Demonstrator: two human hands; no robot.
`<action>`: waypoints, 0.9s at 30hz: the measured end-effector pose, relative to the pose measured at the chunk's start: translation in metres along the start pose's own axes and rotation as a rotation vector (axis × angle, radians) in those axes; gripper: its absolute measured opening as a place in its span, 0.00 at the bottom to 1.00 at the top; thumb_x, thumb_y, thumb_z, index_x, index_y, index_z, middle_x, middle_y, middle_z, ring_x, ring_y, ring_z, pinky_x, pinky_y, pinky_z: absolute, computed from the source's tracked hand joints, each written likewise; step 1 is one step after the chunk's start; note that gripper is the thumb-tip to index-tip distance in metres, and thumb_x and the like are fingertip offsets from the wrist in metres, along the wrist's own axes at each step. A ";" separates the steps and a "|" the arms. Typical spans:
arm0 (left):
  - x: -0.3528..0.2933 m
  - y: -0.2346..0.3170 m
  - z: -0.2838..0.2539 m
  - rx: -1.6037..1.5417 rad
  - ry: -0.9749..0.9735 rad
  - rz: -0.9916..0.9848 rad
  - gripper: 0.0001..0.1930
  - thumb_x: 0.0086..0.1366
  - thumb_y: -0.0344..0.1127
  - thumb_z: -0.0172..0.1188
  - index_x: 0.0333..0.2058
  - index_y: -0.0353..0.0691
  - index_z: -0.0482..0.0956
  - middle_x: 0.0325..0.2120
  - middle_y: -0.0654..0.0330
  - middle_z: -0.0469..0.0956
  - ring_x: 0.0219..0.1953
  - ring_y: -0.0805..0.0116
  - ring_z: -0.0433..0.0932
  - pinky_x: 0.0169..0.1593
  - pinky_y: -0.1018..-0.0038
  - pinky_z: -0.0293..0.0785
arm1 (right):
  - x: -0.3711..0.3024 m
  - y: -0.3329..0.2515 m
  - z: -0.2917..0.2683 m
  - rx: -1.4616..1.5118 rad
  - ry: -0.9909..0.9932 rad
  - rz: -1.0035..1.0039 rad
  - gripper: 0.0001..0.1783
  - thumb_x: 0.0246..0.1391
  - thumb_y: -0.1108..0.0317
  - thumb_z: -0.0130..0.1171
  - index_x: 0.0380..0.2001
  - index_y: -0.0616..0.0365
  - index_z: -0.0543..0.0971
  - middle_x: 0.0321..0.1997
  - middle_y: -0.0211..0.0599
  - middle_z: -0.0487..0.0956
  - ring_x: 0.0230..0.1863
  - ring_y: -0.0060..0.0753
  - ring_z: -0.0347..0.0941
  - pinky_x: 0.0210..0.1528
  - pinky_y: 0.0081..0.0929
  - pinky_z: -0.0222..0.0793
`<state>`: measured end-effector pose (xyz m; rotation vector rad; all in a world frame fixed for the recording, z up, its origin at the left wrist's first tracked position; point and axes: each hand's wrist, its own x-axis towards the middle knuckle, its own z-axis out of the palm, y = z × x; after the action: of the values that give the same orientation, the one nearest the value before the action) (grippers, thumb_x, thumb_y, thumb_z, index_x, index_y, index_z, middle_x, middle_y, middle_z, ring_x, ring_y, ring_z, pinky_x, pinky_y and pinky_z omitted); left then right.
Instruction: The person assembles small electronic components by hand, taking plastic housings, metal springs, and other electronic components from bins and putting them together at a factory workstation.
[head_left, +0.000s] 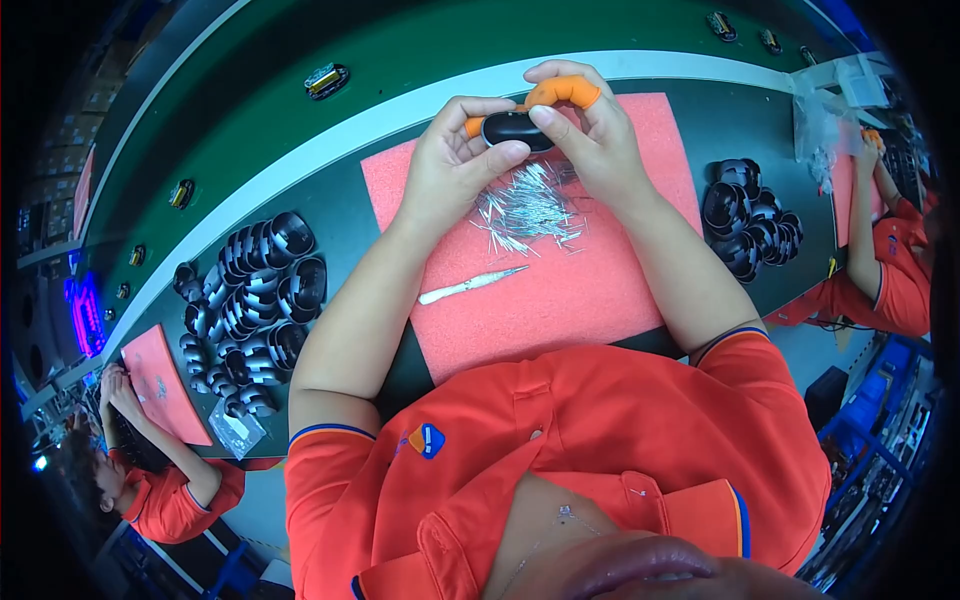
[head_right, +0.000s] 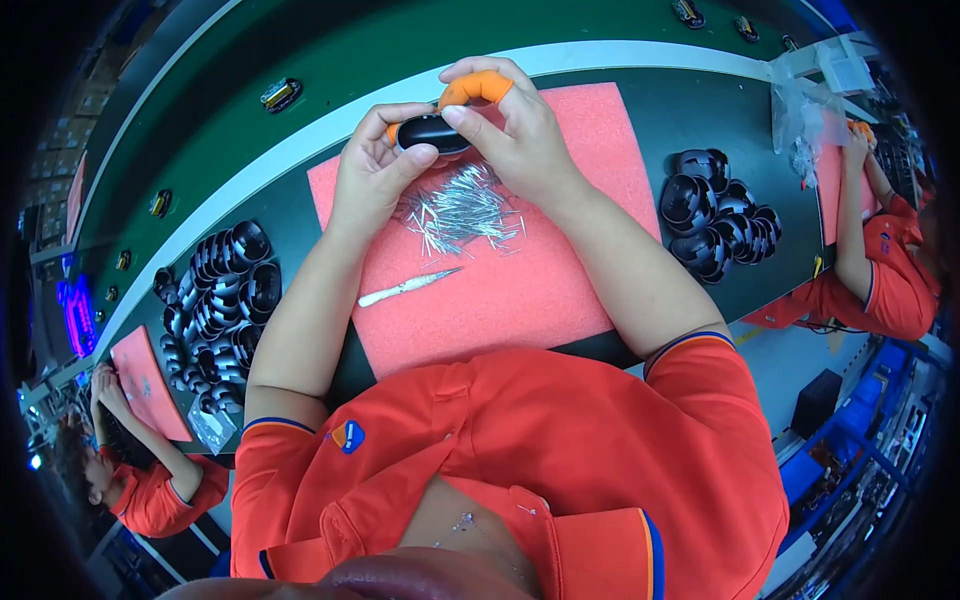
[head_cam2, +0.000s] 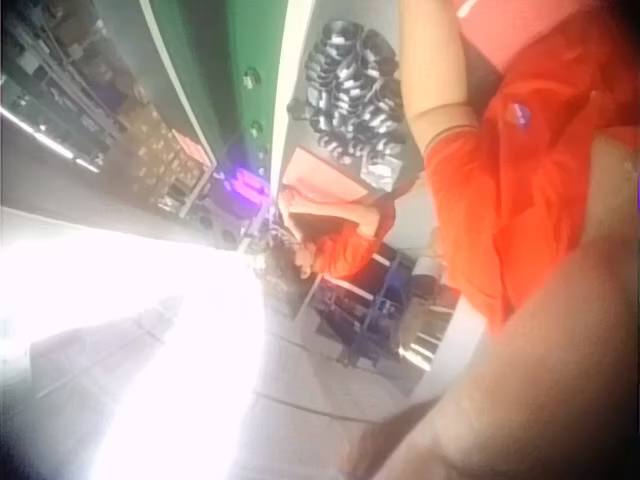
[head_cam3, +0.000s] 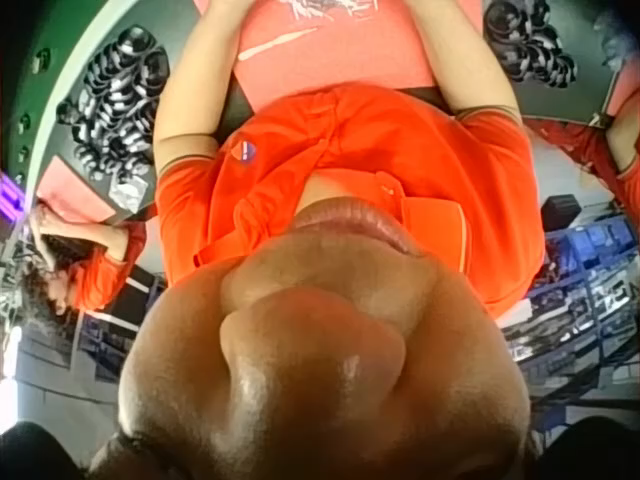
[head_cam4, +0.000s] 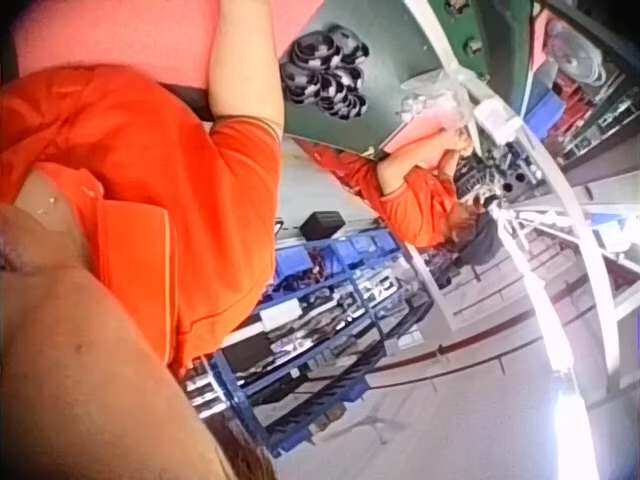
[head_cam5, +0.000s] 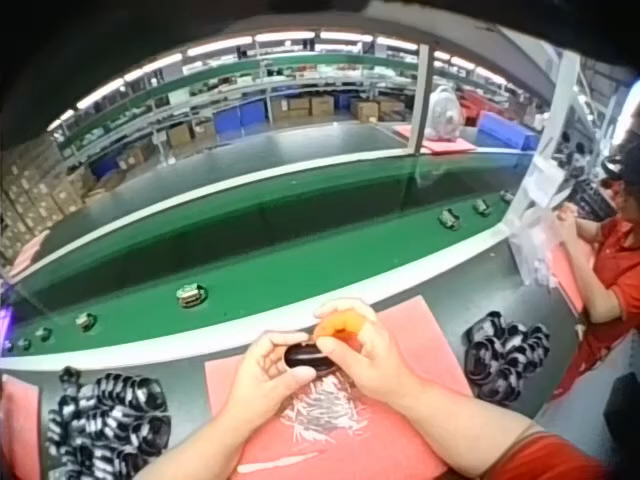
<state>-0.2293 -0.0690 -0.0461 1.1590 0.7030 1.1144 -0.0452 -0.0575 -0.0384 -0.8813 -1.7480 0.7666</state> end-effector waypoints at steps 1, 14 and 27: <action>0.000 -0.001 0.000 -0.005 0.000 0.008 0.22 0.56 0.29 0.67 0.48 0.34 0.68 0.41 0.57 0.75 0.40 0.73 0.77 0.41 0.80 0.76 | 0.000 0.000 0.000 0.001 -0.002 0.000 0.06 0.56 0.71 0.55 0.36 0.61 0.74 0.52 0.38 0.69 0.52 0.30 0.67 0.57 0.29 0.63; 0.001 -0.001 0.000 -0.025 -0.014 0.021 0.22 0.55 0.27 0.66 0.48 0.34 0.68 0.41 0.56 0.74 0.42 0.73 0.77 0.44 0.79 0.76 | 0.001 -0.003 0.002 -0.017 0.009 0.010 0.06 0.56 0.70 0.56 0.35 0.61 0.75 0.51 0.38 0.70 0.53 0.32 0.67 0.57 0.31 0.62; 0.000 0.001 0.002 -0.022 -0.021 0.009 0.23 0.55 0.27 0.67 0.47 0.35 0.68 0.41 0.55 0.74 0.42 0.72 0.77 0.42 0.80 0.77 | 0.001 -0.006 0.005 0.015 0.054 0.018 0.07 0.54 0.67 0.58 0.32 0.60 0.77 0.47 0.35 0.74 0.51 0.33 0.69 0.55 0.30 0.64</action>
<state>-0.2280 -0.0699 -0.0447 1.1549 0.6681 1.1136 -0.0515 -0.0606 -0.0345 -0.9006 -1.6871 0.7608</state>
